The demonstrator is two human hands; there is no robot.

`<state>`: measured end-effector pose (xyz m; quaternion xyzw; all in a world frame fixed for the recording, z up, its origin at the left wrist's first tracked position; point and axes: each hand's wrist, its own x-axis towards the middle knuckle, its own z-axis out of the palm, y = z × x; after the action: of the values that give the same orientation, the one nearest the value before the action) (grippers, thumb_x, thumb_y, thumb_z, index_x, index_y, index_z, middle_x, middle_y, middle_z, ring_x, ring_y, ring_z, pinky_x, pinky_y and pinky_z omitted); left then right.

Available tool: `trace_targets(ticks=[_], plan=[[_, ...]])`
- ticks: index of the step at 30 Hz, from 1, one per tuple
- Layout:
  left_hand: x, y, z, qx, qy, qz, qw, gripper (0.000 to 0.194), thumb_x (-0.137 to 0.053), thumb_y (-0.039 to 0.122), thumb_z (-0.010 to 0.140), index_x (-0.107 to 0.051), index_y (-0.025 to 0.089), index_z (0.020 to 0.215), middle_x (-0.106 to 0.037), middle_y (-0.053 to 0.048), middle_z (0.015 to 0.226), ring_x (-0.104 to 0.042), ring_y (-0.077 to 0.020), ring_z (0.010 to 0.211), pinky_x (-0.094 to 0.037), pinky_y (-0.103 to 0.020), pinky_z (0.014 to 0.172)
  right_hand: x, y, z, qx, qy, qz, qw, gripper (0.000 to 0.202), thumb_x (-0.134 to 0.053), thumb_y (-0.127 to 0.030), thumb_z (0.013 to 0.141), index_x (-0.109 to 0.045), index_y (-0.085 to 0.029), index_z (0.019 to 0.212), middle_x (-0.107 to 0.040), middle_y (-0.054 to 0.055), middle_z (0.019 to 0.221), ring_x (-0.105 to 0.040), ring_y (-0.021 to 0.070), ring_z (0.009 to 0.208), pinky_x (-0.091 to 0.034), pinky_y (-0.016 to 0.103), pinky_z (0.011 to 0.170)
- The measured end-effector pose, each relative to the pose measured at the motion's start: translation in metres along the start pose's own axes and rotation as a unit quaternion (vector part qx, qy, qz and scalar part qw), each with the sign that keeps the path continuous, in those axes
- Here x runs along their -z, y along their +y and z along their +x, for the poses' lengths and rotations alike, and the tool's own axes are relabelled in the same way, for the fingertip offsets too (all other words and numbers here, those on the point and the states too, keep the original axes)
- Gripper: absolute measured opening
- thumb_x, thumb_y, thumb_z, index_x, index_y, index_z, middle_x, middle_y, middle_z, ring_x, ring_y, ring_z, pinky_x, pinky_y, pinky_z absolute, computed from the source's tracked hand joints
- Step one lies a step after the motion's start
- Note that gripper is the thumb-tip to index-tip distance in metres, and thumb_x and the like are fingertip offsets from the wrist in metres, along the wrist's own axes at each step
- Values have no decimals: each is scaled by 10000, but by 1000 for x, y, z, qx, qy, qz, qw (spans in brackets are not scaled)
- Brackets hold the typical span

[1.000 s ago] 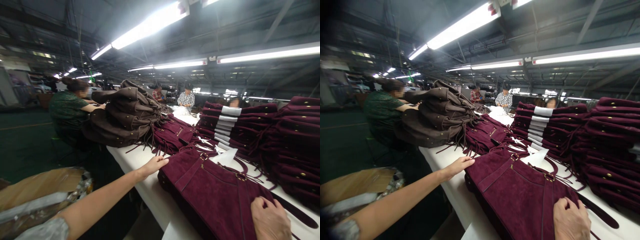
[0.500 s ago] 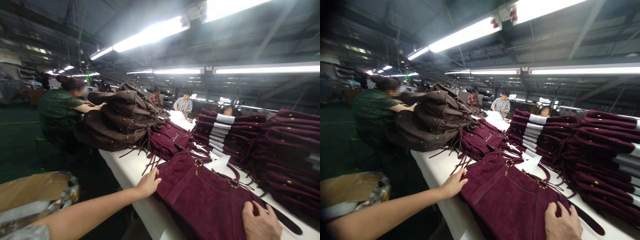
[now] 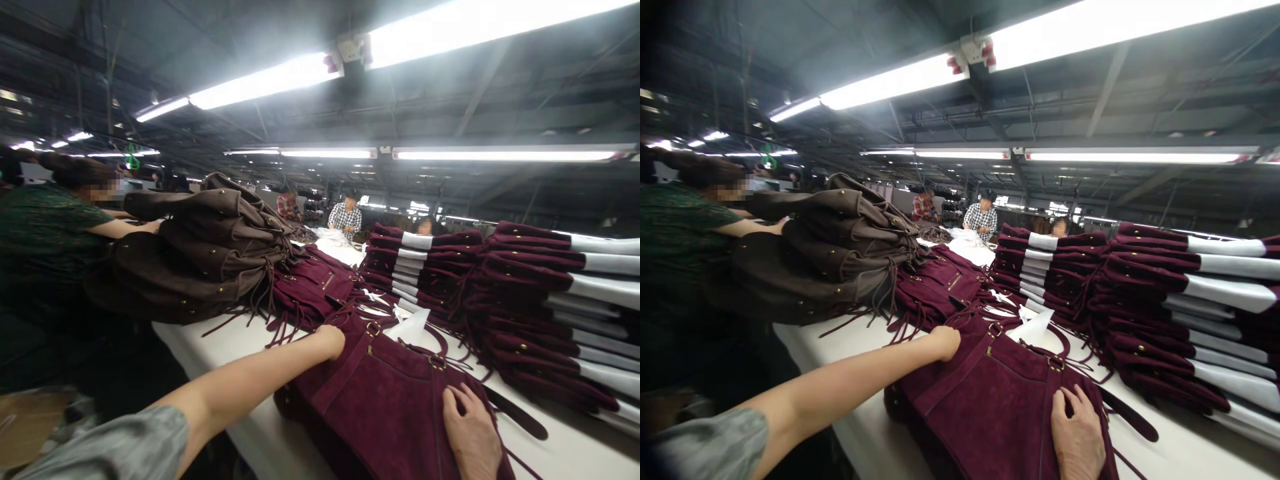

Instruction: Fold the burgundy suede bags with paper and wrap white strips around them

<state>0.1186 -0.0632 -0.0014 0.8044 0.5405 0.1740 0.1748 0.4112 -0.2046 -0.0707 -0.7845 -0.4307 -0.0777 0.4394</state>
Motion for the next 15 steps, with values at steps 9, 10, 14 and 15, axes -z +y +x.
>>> trace_targets(ticks=[9, 10, 14, 15], plan=[[-17, -13, 6, 7, 173, 30, 984, 203, -458, 234, 986, -535, 148, 1154, -566, -102, 1203, -501, -213, 1184, -383, -377, 1042, 2, -8, 0, -20, -10, -4, 1000, 517, -367, -547, 791, -694, -180, 950, -589, 110, 1303, -570, 345, 1122, -444, 483, 981], [-17, -16, 9, 3, 172, 29, 985, 206, -495, 230, 969, -533, 153, 1156, -565, -104, 1207, -494, -208, 1189, -374, -350, 1045, 2, -8, 0, -24, -11, -2, 1000, 516, -366, -551, 790, -696, -185, 944, -590, 108, 1301, -572, 347, 1119, -449, 486, 971], [-21, -23, 23, 4, 125, 26, 992, 296, -653, 316, 887, -570, 141, 1111, -622, -84, 1088, -573, -216, 1063, -437, -363, 967, 3, -6, 1, -46, -23, 4, 999, 504, -376, -568, 778, -695, -213, 940, -588, 86, 1309, -573, 345, 1128, -453, 485, 964], [-22, -24, 26, 10, 115, 26, 993, 325, -665, 345, 878, -576, 135, 1109, -630, -80, 1060, -590, -223, 1029, -452, -388, 947, 4, -6, 1, -54, -29, 4, 998, 506, -376, -572, 773, -693, -216, 943, -585, 78, 1314, -572, 344, 1131, -452, 486, 965]])
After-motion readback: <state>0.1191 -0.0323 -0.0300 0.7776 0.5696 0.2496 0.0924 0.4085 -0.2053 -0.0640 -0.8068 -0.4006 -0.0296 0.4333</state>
